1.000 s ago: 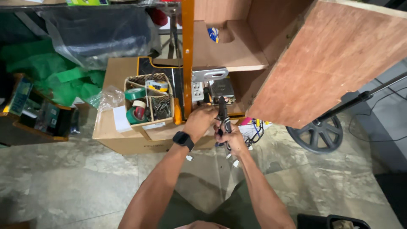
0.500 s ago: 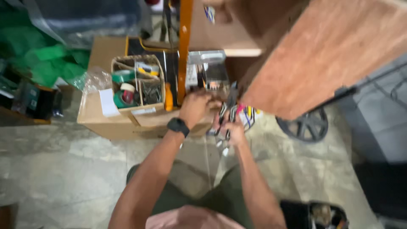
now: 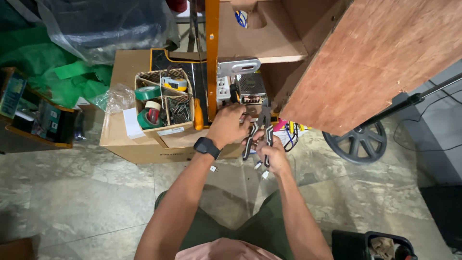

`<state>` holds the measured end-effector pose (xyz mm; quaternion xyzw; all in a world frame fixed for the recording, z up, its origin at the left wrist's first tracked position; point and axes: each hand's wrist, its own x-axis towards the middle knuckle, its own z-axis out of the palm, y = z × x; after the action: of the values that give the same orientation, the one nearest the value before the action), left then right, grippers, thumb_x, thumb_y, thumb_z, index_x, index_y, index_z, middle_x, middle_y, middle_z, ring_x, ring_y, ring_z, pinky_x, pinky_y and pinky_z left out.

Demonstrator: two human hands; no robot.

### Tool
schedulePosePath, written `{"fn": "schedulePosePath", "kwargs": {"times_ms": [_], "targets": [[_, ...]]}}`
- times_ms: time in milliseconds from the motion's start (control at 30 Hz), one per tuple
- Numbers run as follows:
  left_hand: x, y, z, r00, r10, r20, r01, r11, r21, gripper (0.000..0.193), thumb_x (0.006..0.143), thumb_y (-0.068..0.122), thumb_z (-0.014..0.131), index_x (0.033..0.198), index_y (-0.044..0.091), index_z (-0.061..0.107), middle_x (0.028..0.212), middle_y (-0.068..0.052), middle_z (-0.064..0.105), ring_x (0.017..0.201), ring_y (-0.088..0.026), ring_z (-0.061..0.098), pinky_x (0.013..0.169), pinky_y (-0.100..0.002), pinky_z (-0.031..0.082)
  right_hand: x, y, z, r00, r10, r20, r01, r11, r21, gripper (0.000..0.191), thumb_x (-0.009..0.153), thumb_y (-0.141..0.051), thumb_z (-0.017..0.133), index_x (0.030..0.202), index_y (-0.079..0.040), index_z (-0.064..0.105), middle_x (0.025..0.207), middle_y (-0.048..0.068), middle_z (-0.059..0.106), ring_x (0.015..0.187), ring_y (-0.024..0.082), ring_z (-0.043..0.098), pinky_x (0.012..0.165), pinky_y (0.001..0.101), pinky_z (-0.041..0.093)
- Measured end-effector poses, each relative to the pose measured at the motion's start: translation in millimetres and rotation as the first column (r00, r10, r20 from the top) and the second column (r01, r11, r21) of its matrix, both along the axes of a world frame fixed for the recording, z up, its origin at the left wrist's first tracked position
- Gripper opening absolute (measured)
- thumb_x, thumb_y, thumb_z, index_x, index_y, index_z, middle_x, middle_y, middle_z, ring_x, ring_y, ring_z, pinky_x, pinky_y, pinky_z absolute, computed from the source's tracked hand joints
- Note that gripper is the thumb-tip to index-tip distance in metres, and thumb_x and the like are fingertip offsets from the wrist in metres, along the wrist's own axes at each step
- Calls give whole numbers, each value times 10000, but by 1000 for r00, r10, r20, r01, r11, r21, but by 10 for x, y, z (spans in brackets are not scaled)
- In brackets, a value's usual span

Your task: The person sits on the floor in front of a wooden cabinet and works on its internal electronics, using a screwdriver to unscrew and re-tighten a power supply unit and handling and arranging wires inside the compartment. They then close the cabinet door and carry the cabinet across the room.

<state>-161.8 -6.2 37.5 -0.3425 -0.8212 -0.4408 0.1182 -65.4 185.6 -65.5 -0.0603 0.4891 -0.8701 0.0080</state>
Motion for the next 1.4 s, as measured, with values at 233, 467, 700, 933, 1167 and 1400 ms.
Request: {"fn": "schedulePosePath", "kwargs": {"times_ms": [233,467,700,933,1167,1400], "targets": [[-39,-75,6,991,-82,103,85,996,-25,254,894,219,526,1019,6,588,1027,-215,659,967,-417,637,865,-494,485,136,-141,458,998,68,-15,-69,996,-60,866,627,96,480,1457,-113,348,1410,265,555,1125,515,654,970,594,551],[-229,-82,-199,937,-163,310,126,983,135,271,1024,237,426,1050,9,570,1047,-200,656,1007,-392,636,884,-455,485,129,-194,638,993,114,-3,-114,992,-48,976,685,96,469,1593,-181,243,1476,311,504,1155,543,639,882,595,579],[-250,-49,-200,960,-155,232,121,981,155,203,996,222,549,1064,37,596,1025,-184,692,999,-375,662,850,-439,506,77,-192,630,992,85,94,-86,996,4,871,676,107,478,1506,-82,293,1471,274,523,1183,533,638,861,529,580],[-222,-50,-114,957,-135,258,105,986,127,166,971,193,608,1039,42,616,967,-169,707,937,-344,689,822,-411,527,86,-275,799,995,66,71,-72,994,80,819,676,86,480,1474,-39,346,1399,247,552,1156,449,662,820,423,576],[-173,-65,-52,945,-111,309,60,984,169,192,971,215,618,1061,45,618,989,-154,720,923,-327,703,811,-397,533,14,-266,805,993,-35,111,14,982,186,652,714,88,474,1362,32,427,1289,290,599,1026,420,722,694,386,529],[-166,-85,22,929,-111,354,50,983,178,185,962,214,617,1050,51,616,943,-141,717,852,-302,697,777,-388,533,27,-223,747,997,-3,72,4,1000,-16,362,774,130,588,1092,-21,505,1243,243,643,929,293,688,786,425,568]]}}
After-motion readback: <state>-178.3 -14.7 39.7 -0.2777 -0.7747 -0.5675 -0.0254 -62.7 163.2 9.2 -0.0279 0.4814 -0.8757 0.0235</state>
